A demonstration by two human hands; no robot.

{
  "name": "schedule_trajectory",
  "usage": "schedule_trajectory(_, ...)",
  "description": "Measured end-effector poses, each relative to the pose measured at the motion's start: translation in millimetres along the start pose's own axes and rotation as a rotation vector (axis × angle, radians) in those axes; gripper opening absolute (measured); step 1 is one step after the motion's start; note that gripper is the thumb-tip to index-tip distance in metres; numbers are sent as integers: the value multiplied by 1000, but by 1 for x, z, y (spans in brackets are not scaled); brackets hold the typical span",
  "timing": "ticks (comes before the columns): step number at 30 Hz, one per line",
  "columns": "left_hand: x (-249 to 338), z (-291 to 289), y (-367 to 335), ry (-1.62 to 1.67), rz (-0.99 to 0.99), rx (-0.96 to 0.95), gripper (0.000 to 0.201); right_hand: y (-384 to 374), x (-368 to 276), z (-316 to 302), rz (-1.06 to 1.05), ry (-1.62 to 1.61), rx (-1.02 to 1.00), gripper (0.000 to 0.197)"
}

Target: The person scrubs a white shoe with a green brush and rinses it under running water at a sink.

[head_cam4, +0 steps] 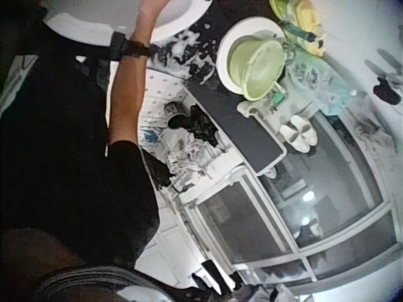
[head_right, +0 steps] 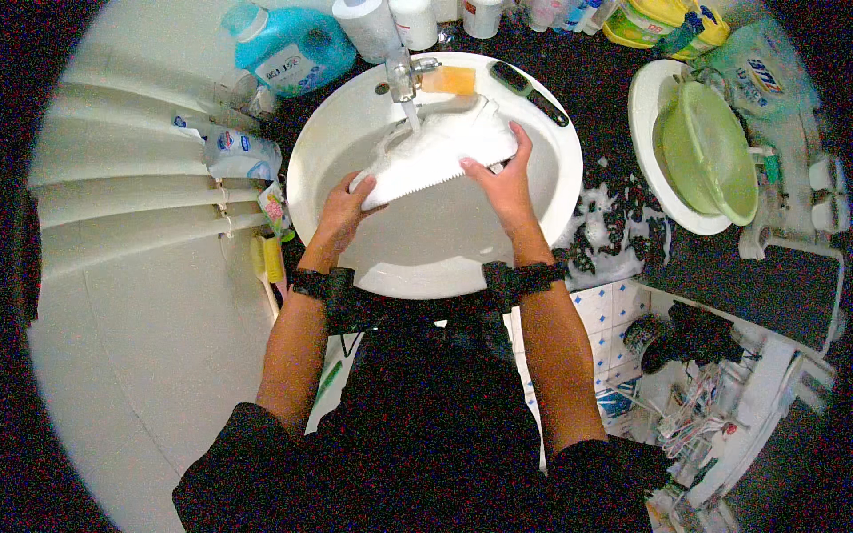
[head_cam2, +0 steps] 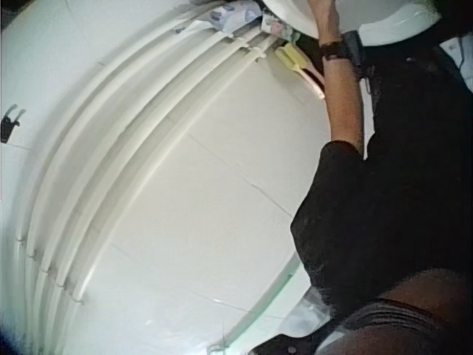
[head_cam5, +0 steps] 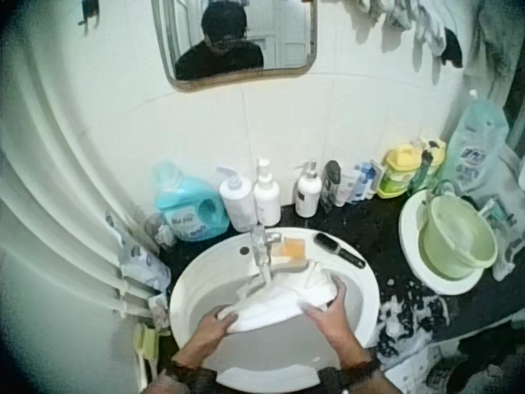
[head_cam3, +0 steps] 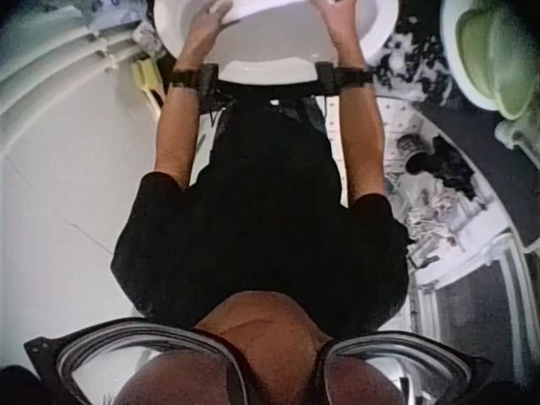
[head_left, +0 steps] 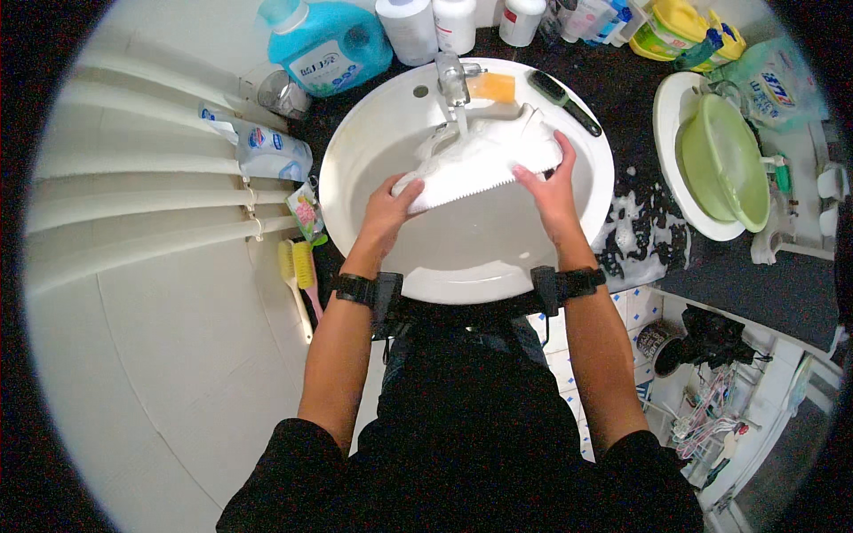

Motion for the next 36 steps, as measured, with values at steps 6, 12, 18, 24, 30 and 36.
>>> schedule_trajectory(6,-11,14,14,-89,117,137,51,-1,17,-13,-265,456,144,58)
schedule_trajectory(12,-15,20,44,-179,207,258,51,1,12,-16,-209,256,38,39)
schedule_trajectory(18,-30,19,54,-18,291,239,52,11,-14,-7,-166,-199,-61,42)
schedule_trajectory(24,-44,12,44,18,223,92,59,22,-32,10,-161,-566,-106,43)
schedule_trajectory(30,-45,34,20,-510,350,186,87,24,-32,18,-332,-35,-102,50)
schedule_trajectory(36,-11,50,37,-584,501,597,92,24,-71,30,-480,109,-137,55)
Point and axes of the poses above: each hand's wrist, its own y-axis away from the middle knuckle, its own z-axis out of the palm, x = y × z, the point moved 2 cm from there along -y, towards the middle knuckle, and after that the axes turned 8 degrees about -x, right-handed, at the moved point
